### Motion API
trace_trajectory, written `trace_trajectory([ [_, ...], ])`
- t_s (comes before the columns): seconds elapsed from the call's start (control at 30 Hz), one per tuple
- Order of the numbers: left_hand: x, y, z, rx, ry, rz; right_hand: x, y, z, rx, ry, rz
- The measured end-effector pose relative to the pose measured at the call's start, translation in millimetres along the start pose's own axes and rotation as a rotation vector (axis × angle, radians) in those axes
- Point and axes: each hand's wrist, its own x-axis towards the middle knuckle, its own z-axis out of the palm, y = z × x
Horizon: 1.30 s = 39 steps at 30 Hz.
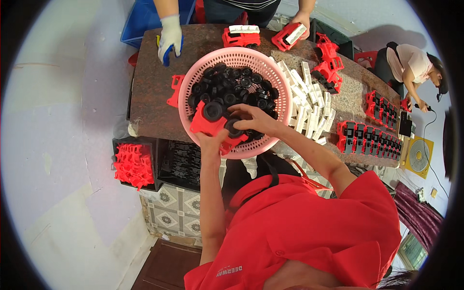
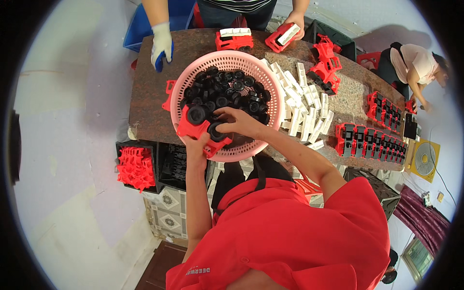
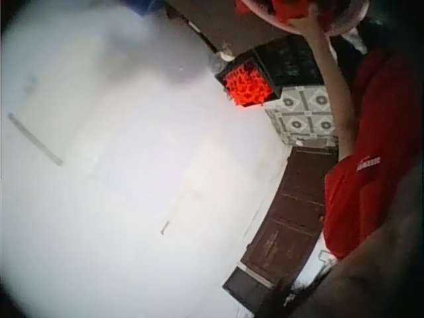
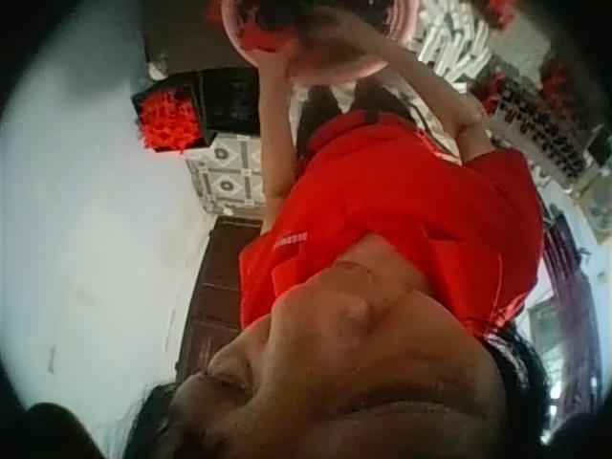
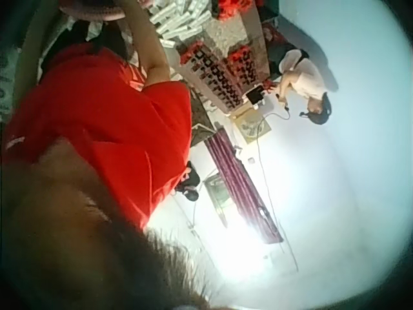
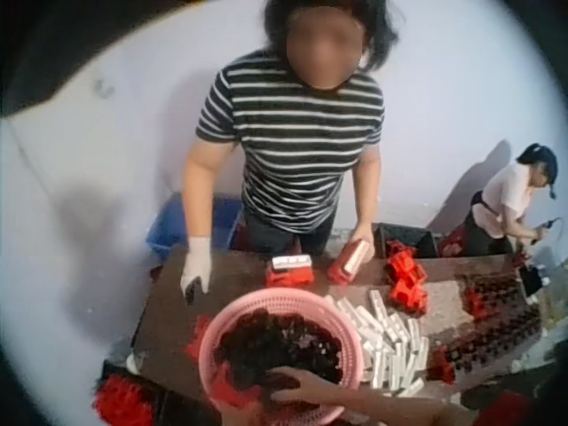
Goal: The person assembles plastic toy fire trucks by attaching wheels to the toy chassis with plastic pins by hand.
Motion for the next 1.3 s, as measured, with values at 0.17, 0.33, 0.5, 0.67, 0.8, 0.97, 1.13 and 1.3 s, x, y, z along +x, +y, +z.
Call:
trace_trajectory([
  [0.17, -8, -3, -20, 0.031, -0.008, 0.070, 8, 10, 29, -0.178, 0.055, -0.188],
  [0.33, -7, -10, -81, 0.139, -0.024, 0.102, 17, -19, 34, -0.400, -0.171, -0.008],
  [0.5, 80, 25, -156, 0.026, 0.387, 0.319, -1, 2, 28, -0.428, 0.074, -0.120],
  [0.67, 217, 38, -244, 0.001, 0.447, 0.348, -36, 24, 37, -0.265, 0.330, -0.043],
  [0.8, 289, 13, -201, -0.098, 0.359, 0.070, -69, 37, -26, -0.510, 0.860, -0.116],
  [0.97, 328, -8, -167, -0.130, 0.103, -0.192, -94, 91, -233, -0.871, 1.545, 0.140],
  [1.13, 307, -23, -178, -0.150, -0.129, -0.253, -112, 102, -326, -0.914, 1.512, 0.584],
  [1.3, 298, -26, -175, -0.151, 0.087, -0.204, -144, 122, -364, -0.651, 1.237, 0.201],
])
